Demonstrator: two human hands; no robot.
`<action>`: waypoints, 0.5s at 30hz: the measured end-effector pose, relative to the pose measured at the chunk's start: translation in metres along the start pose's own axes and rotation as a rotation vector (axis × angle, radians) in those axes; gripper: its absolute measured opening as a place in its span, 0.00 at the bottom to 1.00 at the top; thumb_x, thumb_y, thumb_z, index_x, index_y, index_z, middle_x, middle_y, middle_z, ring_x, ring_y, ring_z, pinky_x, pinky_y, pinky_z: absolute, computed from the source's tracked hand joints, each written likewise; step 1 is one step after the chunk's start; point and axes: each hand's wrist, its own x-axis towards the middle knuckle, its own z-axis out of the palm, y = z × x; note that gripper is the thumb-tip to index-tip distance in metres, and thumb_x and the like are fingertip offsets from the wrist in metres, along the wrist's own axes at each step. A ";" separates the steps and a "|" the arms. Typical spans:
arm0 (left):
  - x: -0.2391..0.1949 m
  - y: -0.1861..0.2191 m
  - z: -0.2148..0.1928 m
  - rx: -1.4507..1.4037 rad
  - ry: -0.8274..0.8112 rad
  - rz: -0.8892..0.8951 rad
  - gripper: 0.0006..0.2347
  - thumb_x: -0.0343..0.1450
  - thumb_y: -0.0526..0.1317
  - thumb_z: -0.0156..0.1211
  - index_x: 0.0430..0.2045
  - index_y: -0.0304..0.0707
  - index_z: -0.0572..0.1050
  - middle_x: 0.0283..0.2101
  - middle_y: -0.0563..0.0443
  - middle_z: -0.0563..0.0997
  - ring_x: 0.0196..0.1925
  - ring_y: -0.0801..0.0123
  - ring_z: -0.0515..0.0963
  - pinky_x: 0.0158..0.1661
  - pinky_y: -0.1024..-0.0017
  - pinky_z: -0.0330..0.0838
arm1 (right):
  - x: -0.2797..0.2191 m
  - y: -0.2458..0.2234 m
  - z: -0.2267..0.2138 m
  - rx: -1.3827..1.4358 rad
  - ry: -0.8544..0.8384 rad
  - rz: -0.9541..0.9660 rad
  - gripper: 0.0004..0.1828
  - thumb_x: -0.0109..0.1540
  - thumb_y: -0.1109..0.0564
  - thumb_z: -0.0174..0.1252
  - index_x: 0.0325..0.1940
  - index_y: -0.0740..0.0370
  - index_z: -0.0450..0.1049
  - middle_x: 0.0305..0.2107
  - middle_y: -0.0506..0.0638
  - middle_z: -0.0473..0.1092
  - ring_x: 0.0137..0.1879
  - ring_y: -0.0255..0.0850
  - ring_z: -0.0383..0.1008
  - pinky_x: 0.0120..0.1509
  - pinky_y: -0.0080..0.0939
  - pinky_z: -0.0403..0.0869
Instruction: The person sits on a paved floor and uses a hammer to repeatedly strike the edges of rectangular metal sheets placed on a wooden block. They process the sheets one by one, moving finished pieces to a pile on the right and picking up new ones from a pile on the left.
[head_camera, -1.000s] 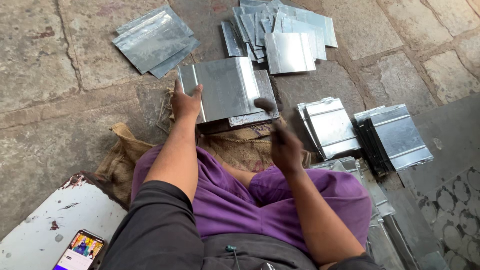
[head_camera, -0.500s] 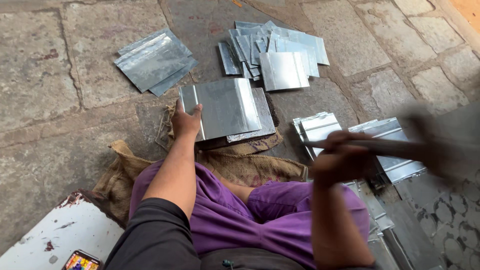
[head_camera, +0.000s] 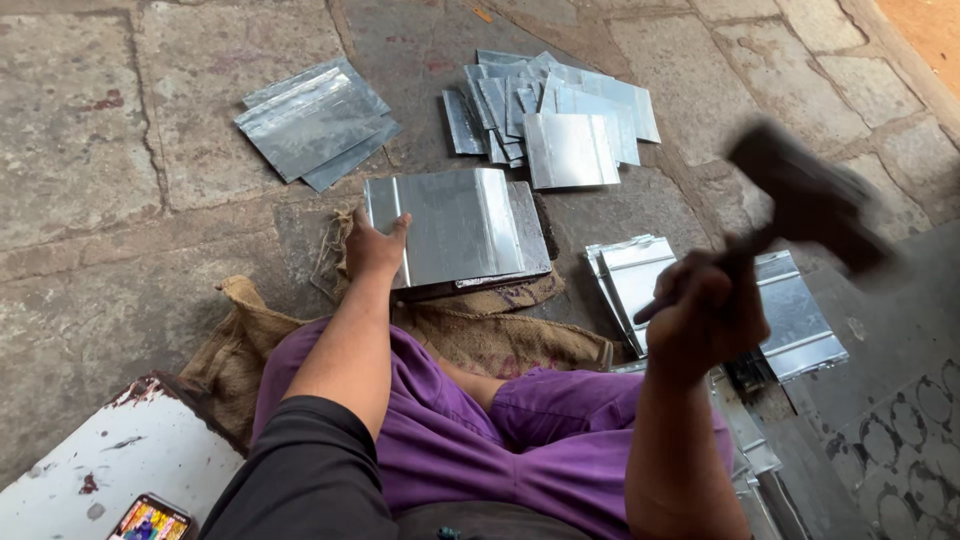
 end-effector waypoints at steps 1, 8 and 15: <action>-0.001 0.001 -0.002 -0.011 -0.026 -0.034 0.36 0.68 0.61 0.64 0.65 0.40 0.59 0.52 0.37 0.80 0.51 0.48 0.83 0.48 0.55 0.80 | -0.011 0.004 0.004 -0.020 0.012 -0.011 0.06 0.70 0.60 0.55 0.40 0.64 0.73 0.26 0.48 0.70 0.29 0.34 0.68 0.32 0.34 0.65; -0.001 -0.003 0.002 -0.003 0.020 -0.032 0.33 0.69 0.61 0.64 0.61 0.40 0.61 0.52 0.34 0.80 0.52 0.44 0.82 0.49 0.54 0.78 | -0.119 0.067 0.044 -0.412 -0.523 0.354 0.03 0.65 0.61 0.57 0.40 0.61 0.76 0.24 0.47 0.72 0.26 0.37 0.71 0.27 0.40 0.69; 0.001 -0.011 0.007 -0.005 0.015 -0.025 0.31 0.69 0.59 0.65 0.60 0.40 0.65 0.51 0.36 0.82 0.52 0.44 0.83 0.50 0.54 0.78 | -0.010 0.002 0.016 0.030 -0.184 0.166 0.06 0.67 0.64 0.51 0.34 0.66 0.69 0.24 0.46 0.64 0.27 0.31 0.63 0.31 0.30 0.61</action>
